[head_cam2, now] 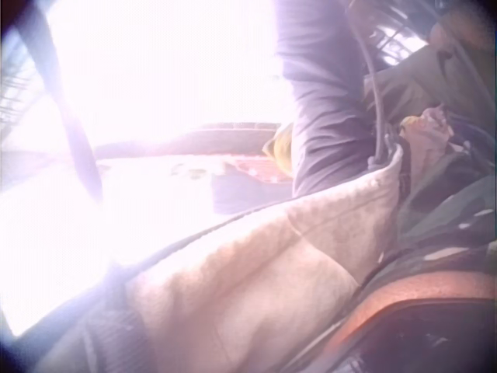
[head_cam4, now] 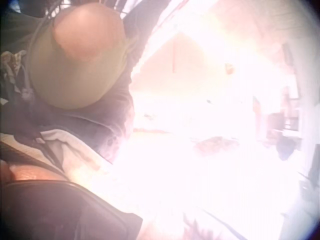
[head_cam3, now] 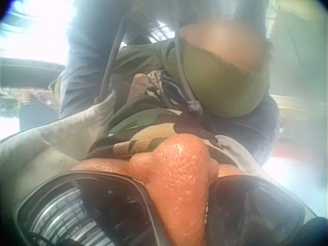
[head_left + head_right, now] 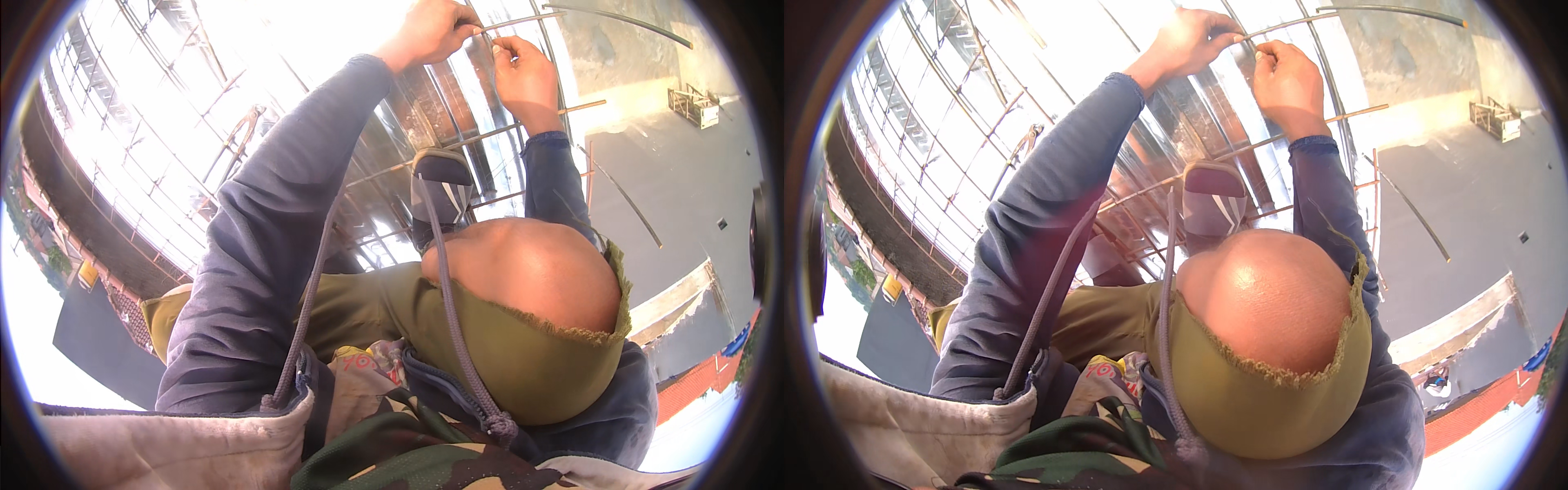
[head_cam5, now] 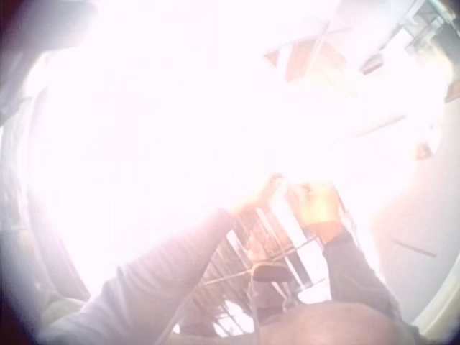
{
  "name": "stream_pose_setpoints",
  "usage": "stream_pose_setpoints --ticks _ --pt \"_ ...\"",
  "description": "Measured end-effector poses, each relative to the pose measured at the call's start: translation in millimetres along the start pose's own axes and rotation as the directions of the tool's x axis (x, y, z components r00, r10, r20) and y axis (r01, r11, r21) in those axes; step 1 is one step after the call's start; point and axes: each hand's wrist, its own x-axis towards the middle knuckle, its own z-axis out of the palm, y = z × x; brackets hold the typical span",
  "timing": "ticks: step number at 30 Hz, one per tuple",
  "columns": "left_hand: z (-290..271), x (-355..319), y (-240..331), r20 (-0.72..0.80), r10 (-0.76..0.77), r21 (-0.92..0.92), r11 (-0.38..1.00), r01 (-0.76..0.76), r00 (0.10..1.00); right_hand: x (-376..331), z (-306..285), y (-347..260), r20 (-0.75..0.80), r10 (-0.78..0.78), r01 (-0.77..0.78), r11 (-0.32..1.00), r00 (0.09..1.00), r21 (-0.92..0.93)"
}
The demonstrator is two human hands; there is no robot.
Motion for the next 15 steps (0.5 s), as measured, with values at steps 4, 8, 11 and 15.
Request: stream_pose_setpoints --ticks 4,8,11,15 --pt "18 -8 10 -0.155 -0.074 -0.061 0.996 0.065 0.985 -1 0 -16 0.043 -0.134 0.139 0.972 0.990 -0.187" --pt "23 -20 22 -0.215 -0.098 -0.097 0.992 0.079 0.972 -6 -2 -19 0.067 -0.106 0.118 0.971 0.992 -0.210" --pt "21 -19 17 -0.204 0.021 -0.095 0.995 -0.041 0.979 -5 -9 -31 0.108 -0.079 0.109 0.944 0.991 -0.312" --pt "31 8 -3 -0.152 0.191 -0.011 0.981 -0.195 0.970 9 -13 -41 0.179 -0.177 0.242 0.850 0.968 -0.468"
